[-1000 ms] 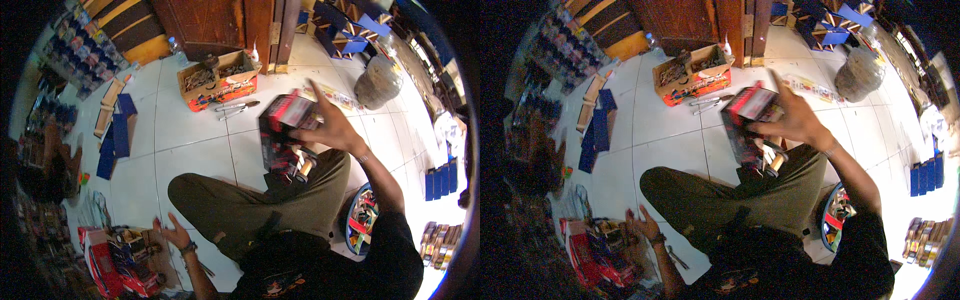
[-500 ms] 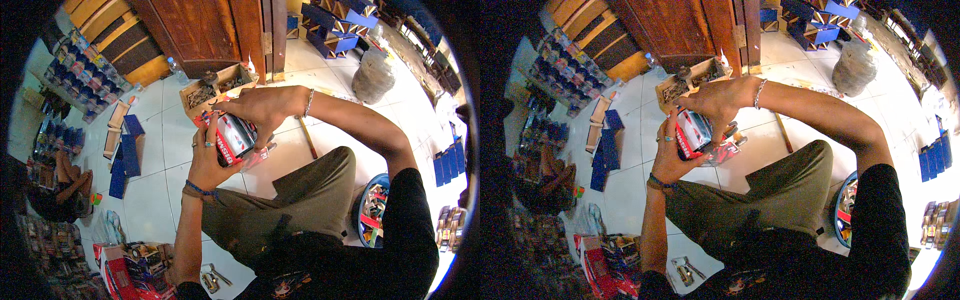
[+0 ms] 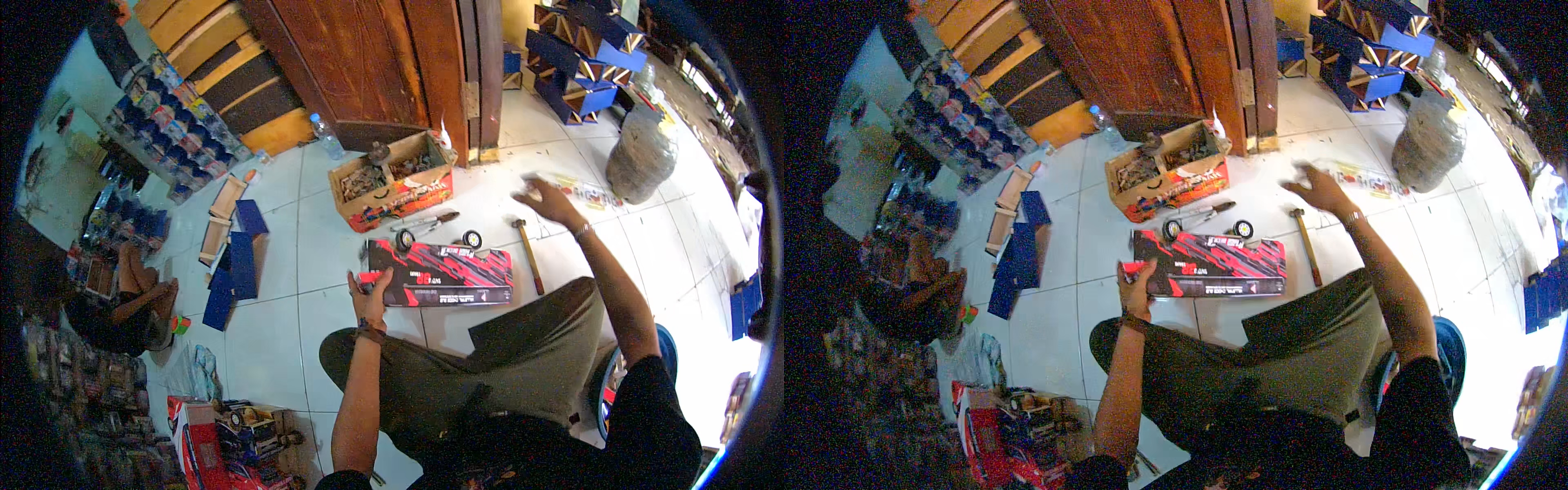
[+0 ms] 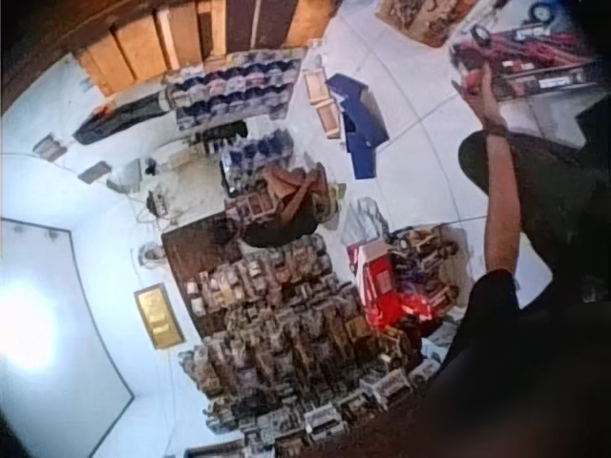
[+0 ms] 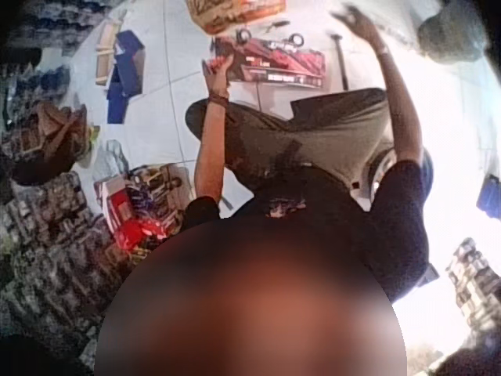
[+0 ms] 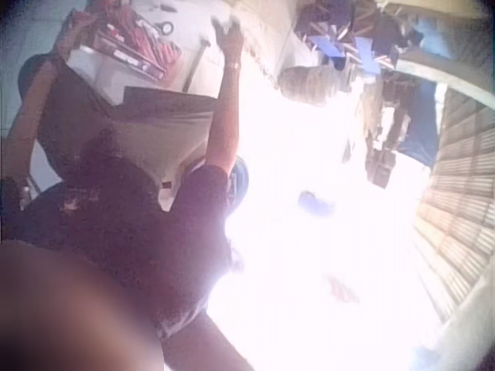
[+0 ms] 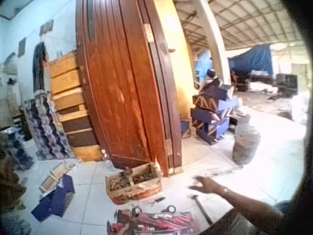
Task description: The person sits on the floor and assembles a drift car by attaching wheels to a box chassis. They use a hammer to tap the wheels into place and a utility knife to cut the box. The person handles the box, wheels, hammer, and knife during the process.
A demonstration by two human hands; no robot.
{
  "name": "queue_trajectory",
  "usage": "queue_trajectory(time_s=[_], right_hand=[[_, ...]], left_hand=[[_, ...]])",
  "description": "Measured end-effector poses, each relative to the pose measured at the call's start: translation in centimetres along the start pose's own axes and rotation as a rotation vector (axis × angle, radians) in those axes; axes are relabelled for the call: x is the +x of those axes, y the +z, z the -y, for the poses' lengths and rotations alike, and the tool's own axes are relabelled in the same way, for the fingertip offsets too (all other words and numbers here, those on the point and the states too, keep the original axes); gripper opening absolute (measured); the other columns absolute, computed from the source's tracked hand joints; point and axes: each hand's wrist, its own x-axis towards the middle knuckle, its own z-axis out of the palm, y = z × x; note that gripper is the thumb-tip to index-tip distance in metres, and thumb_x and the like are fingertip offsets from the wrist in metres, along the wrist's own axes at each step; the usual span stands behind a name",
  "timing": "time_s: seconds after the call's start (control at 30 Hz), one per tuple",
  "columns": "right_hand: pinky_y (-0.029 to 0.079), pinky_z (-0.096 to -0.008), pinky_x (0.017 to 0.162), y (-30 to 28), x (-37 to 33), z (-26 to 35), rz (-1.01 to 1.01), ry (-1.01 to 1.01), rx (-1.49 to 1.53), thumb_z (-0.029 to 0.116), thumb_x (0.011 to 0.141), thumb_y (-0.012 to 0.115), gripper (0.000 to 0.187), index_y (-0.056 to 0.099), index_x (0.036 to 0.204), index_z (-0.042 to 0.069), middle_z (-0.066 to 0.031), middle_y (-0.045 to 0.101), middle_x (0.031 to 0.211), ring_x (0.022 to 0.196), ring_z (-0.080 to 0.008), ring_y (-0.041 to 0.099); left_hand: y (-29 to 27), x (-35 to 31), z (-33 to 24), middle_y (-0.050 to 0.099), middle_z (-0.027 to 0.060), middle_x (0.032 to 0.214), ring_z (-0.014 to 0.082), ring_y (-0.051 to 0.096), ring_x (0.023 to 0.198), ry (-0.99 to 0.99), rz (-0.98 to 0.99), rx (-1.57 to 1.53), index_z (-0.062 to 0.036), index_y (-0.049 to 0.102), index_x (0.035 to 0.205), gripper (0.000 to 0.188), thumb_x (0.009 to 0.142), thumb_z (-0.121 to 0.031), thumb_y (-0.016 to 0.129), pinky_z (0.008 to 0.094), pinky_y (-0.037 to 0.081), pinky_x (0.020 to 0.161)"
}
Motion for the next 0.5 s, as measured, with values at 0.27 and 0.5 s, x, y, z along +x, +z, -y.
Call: queue_trajectory(time_s=[0.27, 0.5], right_hand=[[0.054, -0.0437, 0.083, 16.4, -6.8, -15.0, 0.022, 0.26, 0.062, 0.051, 0.085, 0.073, 0.059, 0.066, 0.112, -0.002, -0.021, 0.07, 0.103, 0.094, -0.0359, 0.069], [0.052, -0.0502, 0.083, 18.0, -7.1, -11.6, -0.014, 0.426, -0.005, 0.038, 0.087, 0.071, 0.045, 0.058, 0.109, 0.001, -0.0219, 0.066, 0.106, 0.097, -0.0419, 0.065]], left_hand=[[-2.6, 2.8, 8.7, 0.065, 0.0108, 0.12, 0.0329, 0.067, 0.102, -0.564, 0.266, -0.304, -0.0153, 0.057, 0.129, 0.066, 0.076, -0.049, 0.079, 0.0636, 0.054, 0.079], [-3.0, 2.1, 8.1, 0.068, 0.0072, 0.119, 0.0311, 0.066, 0.106, -0.697, 0.301, -0.031, -0.0177, 0.062, 0.125, 0.066, 0.079, -0.063, 0.074, 0.0635, 0.051, 0.084]])
